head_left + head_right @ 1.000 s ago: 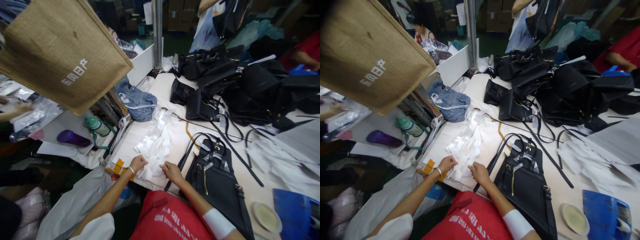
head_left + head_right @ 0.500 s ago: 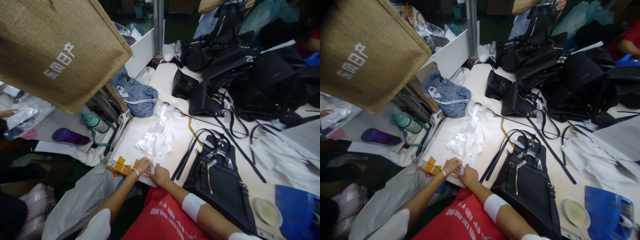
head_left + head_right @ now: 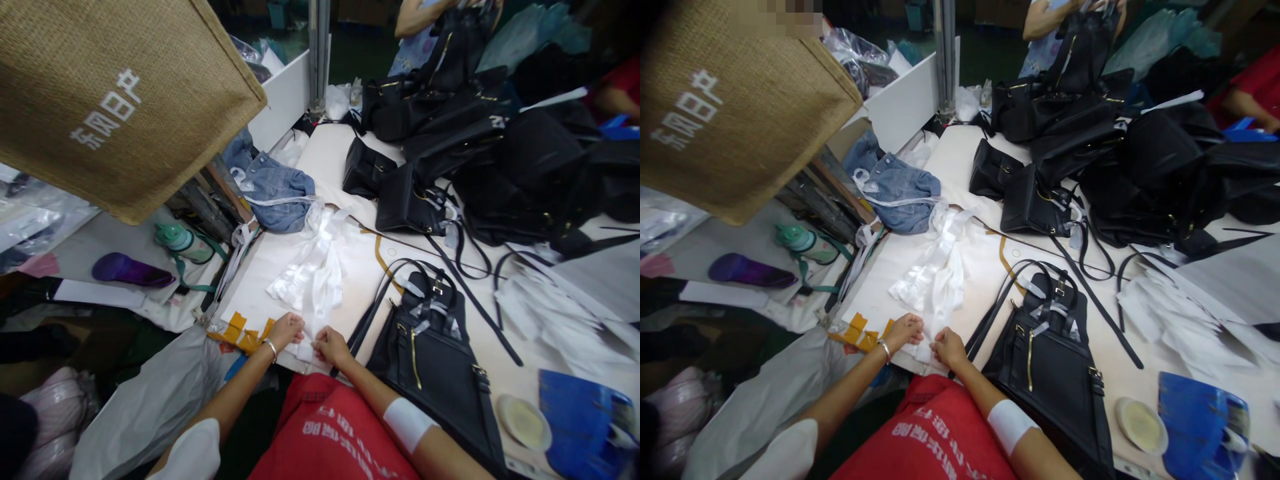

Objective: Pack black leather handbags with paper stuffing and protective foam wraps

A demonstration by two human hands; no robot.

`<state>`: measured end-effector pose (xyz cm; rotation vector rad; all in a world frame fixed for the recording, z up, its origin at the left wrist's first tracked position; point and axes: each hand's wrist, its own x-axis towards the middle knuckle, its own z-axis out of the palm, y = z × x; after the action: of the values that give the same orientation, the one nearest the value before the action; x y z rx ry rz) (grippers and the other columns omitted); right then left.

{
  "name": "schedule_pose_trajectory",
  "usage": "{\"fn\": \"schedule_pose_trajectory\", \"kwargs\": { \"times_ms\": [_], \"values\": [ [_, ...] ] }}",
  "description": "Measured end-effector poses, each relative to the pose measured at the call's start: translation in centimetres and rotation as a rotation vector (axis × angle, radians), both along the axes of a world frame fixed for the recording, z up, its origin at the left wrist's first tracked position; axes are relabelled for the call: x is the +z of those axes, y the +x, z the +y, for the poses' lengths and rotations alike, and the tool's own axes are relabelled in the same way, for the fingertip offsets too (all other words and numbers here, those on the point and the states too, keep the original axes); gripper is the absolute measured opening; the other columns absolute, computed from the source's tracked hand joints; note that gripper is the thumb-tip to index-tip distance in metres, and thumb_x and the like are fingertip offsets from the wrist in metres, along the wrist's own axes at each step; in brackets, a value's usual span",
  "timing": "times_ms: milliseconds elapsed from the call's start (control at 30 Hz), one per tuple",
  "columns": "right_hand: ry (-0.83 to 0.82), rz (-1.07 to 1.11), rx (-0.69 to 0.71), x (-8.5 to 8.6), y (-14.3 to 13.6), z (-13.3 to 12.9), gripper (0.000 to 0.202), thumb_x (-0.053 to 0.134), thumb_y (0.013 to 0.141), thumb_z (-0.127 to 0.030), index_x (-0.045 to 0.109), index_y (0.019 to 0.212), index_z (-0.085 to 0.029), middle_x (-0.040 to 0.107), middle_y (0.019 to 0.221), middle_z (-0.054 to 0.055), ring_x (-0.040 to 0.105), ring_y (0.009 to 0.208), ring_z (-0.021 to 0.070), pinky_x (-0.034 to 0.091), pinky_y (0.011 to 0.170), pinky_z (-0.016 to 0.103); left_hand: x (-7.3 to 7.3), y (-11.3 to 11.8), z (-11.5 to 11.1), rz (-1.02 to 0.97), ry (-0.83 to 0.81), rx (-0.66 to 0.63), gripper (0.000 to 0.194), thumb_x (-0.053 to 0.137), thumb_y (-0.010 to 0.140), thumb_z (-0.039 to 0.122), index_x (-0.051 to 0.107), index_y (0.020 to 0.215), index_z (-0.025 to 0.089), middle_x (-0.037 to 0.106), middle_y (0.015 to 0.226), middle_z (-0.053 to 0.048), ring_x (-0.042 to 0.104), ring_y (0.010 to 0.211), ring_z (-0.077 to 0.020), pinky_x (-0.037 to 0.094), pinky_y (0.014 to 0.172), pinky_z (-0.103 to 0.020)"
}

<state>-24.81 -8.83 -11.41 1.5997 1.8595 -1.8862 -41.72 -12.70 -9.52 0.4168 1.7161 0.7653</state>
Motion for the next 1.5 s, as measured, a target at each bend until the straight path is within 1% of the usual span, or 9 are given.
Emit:
{"fn": "schedule_pose_trajectory", "kwargs": {
  "times_ms": [167, 400, 533, 700, 900, 1067, 1233, 1367, 1500],
  "values": [
    [0.07, 0.028, -0.028, 0.8, 0.3, -0.4, 0.037, 0.059, 0.075, -0.054, 0.05, 0.08, -0.019, 0.061, 0.064, -0.002, 0.057, 0.056, 0.0119, 0.04, 0.051, 0.021, -0.3, 0.1, 0.2, 0.032, 0.007, -0.02, 0.021, 0.065, 0.07, 0.028, 0.051, 0.079, 0.016, 0.056, 0.055, 0.005, 0.059, 0.044, -0.0104, 0.047, 0.043, -0.02],
    [-0.272, 0.079, -0.248, 1.7, -0.4, -0.7, 0.053, 0.045, 0.073, -0.073, 0.044, 0.084, -0.021, 0.059, 0.065, 0.0, 0.057, 0.048, 0.0141, 0.045, 0.041, 0.025, 0.6, 0.7, 0.7, 0.085, 0.066, -0.021, 0.01, 0.058, 0.072, 0.024, 0.051, 0.074, 0.017, 0.056, 0.05, 0.005, 0.056, 0.042, -0.0092, 0.044, 0.041, -0.018],
    [-0.246, 0.071, -0.292, 1.6, -0.1, -0.6, 0.047, 0.047, 0.075, -0.067, 0.045, 0.083, -0.02, 0.058, 0.068, 0.0, 0.059, 0.054, 0.0146, 0.047, 0.044, 0.026, 0.9, 1.4, 0.6, 0.129, 0.09, 0.0, 0.01, 0.058, 0.072, 0.024, 0.051, 0.075, 0.017, 0.056, 0.049, 0.005, 0.057, 0.043, -0.0106, 0.046, 0.042, -0.02],
    [-0.077, 0.026, -0.252, 0.6, 0.7, -0.4, 0.028, 0.065, 0.069, -0.041, 0.049, 0.073, -0.019, 0.055, 0.061, -0.003, 0.053, 0.051, 0.0114, 0.038, 0.042, 0.02, 0.9, 1.8, 0.4, 0.184, 0.136, 0.004, 0.008, 0.056, 0.073, 0.024, 0.051, 0.074, 0.018, 0.056, 0.048, 0.005, 0.055, 0.042, -0.0113, 0.045, 0.043, -0.021],
    [0.011, 0.058, -0.135, 0.5, 1.1, 0.8, 0.029, 0.048, 0.083, -0.041, 0.051, 0.066, -0.017, 0.052, 0.054, -0.002, 0.049, 0.05, 0.0104, 0.034, 0.044, 0.019, 2.8, 1.4, -0.4, 0.294, 0.292, 0.006, 0.013, 0.049, 0.082, 0.034, 0.051, 0.084, 0.021, 0.057, 0.062, 0.005, 0.06, 0.058, -0.0113, 0.046, 0.058, -0.022],
    [0.003, 0.081, 0.033, 1.1, 0.2, 1.1, 0.029, 0.038, 0.089, -0.038, 0.056, 0.082, -0.017, 0.061, 0.063, -0.001, 0.057, 0.054, 0.0124, 0.041, 0.05, 0.021, 4.0, 2.4, -0.4, 0.462, 0.445, -0.247, 0.016, 0.041, 0.088, 0.033, 0.051, 0.094, 0.021, 0.059, 0.08, -0.001, 0.06, 0.073, -0.0144, 0.046, 0.068, -0.026],
    [0.19, -0.088, 0.078, 2.0, 1.4, 2.4, 0.013, 0.046, 0.087, -0.028, 0.052, 0.093, -0.018, 0.064, 0.067, 0.002, 0.059, 0.06, 0.0135, 0.038, 0.058, 0.022, 2.7, 1.5, 0.2, 0.726, 0.409, -0.671, 0.016, 0.048, 0.082, 0.017, 0.054, 0.097, 0.019, 0.056, 0.098, -0.006, 0.053, 0.095, -0.021, 0.043, 0.086, -0.036],
    [0.267, -0.187, 0.115, 3.1, 2.9, 3.5, 0.013, 0.044, 0.088, -0.029, 0.052, 0.084, -0.019, 0.063, 0.065, 0.002, 0.059, 0.059, 0.014, 0.035, 0.058, 0.023, 3.2, 0.0, 0.6, 0.775, 0.376, -0.689, 0.019, 0.04, 0.085, 0.015, 0.054, 0.098, 0.017, 0.054, 0.098, -0.008, 0.053, 0.094, -0.0215, 0.044, 0.087, -0.038],
    [0.305, -0.191, 0.187, 4.2, 3.1, 3.7, 0.009, 0.055, 0.08, -0.028, 0.054, 0.076, -0.02, 0.066, 0.076, 0.007, 0.06, 0.076, 0.02, 0.034, 0.063, 0.025, 6.0, 1.4, 1.5, 0.721, 0.637, -0.708, 0.031, 0.036, 0.088, 0.016, 0.047, 0.117, 0.018, 0.05, 0.12, -0.012, 0.044, 0.117, -0.0218, 0.035, 0.101, -0.039]
  ]
}}
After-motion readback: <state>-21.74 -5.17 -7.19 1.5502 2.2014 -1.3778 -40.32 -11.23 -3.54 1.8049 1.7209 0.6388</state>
